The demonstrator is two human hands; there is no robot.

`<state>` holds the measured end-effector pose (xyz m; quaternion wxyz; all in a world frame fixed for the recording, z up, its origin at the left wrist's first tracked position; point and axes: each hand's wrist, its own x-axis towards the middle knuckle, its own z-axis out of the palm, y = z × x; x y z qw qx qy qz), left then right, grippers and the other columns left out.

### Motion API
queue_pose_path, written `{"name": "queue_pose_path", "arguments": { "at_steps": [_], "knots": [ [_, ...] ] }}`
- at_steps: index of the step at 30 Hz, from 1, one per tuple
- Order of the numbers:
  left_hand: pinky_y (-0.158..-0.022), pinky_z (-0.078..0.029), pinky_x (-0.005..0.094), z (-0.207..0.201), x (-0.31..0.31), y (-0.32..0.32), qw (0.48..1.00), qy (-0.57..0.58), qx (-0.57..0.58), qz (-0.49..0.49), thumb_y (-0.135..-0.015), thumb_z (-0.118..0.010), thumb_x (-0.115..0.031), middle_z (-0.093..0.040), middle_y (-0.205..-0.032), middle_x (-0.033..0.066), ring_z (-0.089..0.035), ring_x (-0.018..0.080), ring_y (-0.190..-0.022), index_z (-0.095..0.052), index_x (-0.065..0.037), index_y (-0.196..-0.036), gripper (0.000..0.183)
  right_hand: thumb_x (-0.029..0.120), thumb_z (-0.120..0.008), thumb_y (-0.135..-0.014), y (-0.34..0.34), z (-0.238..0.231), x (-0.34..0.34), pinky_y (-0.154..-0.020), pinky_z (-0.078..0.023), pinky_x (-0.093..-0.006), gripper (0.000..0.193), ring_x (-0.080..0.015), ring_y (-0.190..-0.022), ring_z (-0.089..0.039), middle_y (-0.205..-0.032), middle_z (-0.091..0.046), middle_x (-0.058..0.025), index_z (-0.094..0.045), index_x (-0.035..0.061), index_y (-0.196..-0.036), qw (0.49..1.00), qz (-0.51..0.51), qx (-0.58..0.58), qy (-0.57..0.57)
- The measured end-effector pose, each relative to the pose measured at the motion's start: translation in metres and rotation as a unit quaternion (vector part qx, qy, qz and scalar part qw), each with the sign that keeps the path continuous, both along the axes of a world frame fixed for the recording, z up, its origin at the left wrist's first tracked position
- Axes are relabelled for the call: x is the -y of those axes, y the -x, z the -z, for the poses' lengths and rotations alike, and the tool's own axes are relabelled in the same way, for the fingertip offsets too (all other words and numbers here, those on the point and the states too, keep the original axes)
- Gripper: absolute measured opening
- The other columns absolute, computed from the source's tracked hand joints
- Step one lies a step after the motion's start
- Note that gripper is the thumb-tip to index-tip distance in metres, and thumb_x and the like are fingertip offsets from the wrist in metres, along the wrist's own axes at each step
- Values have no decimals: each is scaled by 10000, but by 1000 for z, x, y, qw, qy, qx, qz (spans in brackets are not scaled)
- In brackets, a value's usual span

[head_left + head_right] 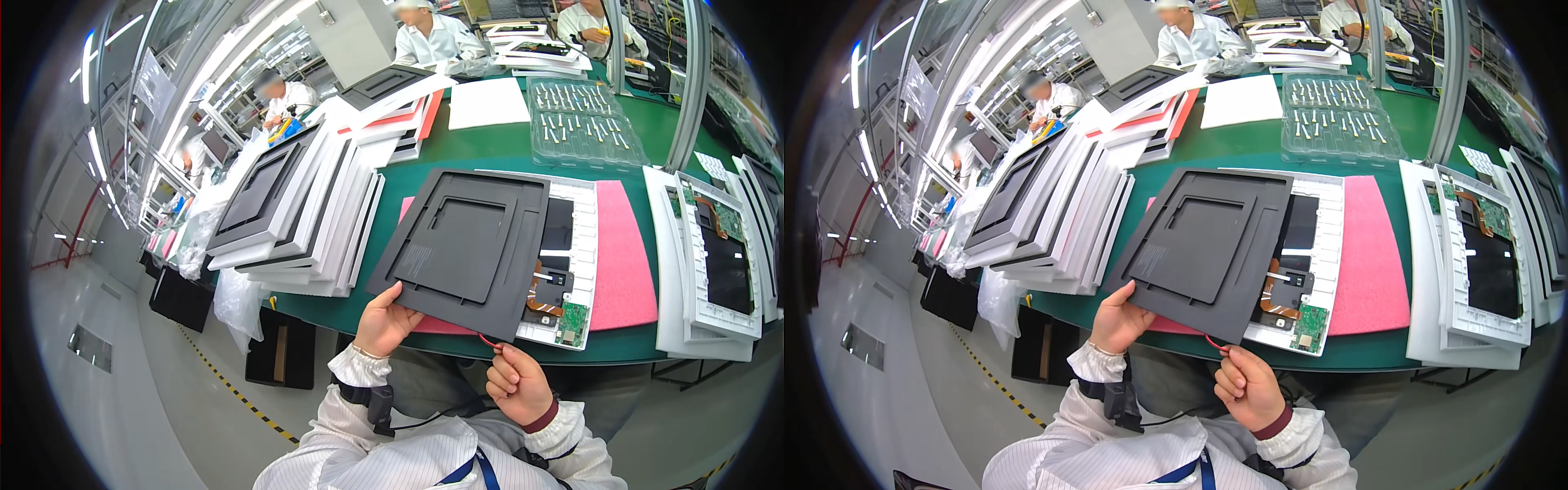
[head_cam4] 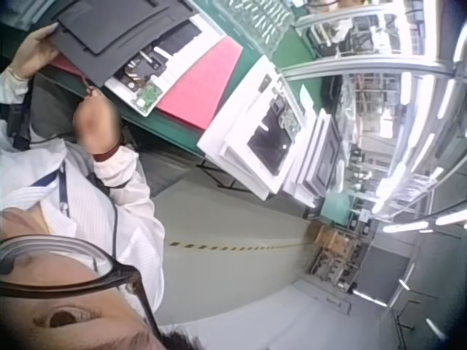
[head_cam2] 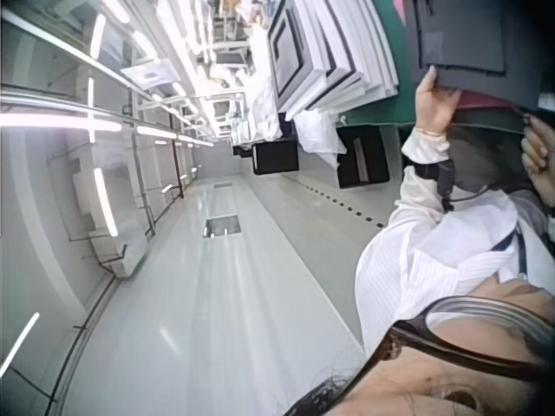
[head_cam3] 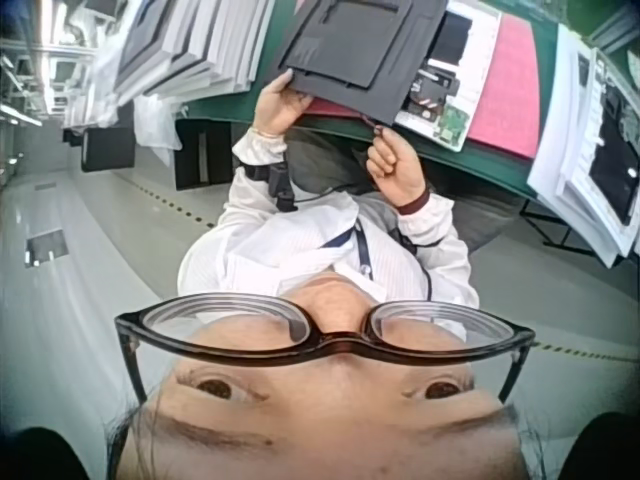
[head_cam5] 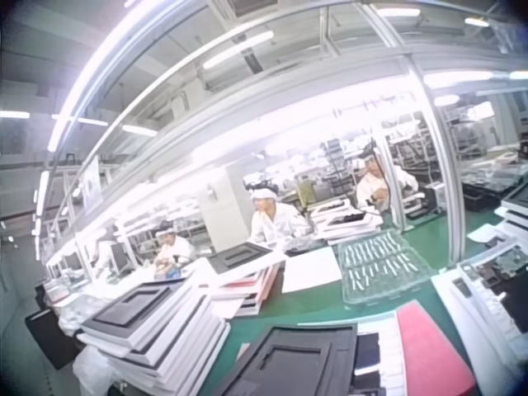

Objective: The person assembles a flat-screen monitor by connecting internal ribbon cables and wires to the circuit board, then attaching the back cover. The assembly is performed on a pink mat in a factory setting.

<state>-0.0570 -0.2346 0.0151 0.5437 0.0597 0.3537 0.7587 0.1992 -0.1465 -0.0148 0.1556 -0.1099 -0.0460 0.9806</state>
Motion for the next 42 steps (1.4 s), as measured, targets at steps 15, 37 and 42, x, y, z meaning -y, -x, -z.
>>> {"name": "queue_pose_path", "arguments": {
  "at_steps": [15,37,42],
  "knots": [
    [-1020,-417,333,6,24,-8,929,48,-278,-241,-908,-519,19,-459,-1325,125,-485,218,-1217,-290,50,-1403,547,163,-477,-995,6,0,4,-451,-270,-228,184,-63,-471,-313,-542,-347,47,-611,40,-1016,995,34,79,-49],
    [-698,-466,319,-3,-34,-109,432,-139,-887,-88,-700,-651,-111,-646,-928,30,-622,191,-811,-689,-71,-923,229,203,-437,-1004,-15,-1,-9,-416,-252,-226,222,-61,-429,-296,-510,-317,53,-591,42,-992,986,92,121,-65],
    [-757,-479,340,11,-40,-115,394,-152,-898,-122,-730,-615,-147,-608,-931,53,-604,208,-863,-625,-39,-901,202,241,-440,-1002,-20,16,-14,-381,-260,-225,245,-62,-411,-295,-513,-321,55,-608,67,-966,986,99,124,-46]
  ]
}}
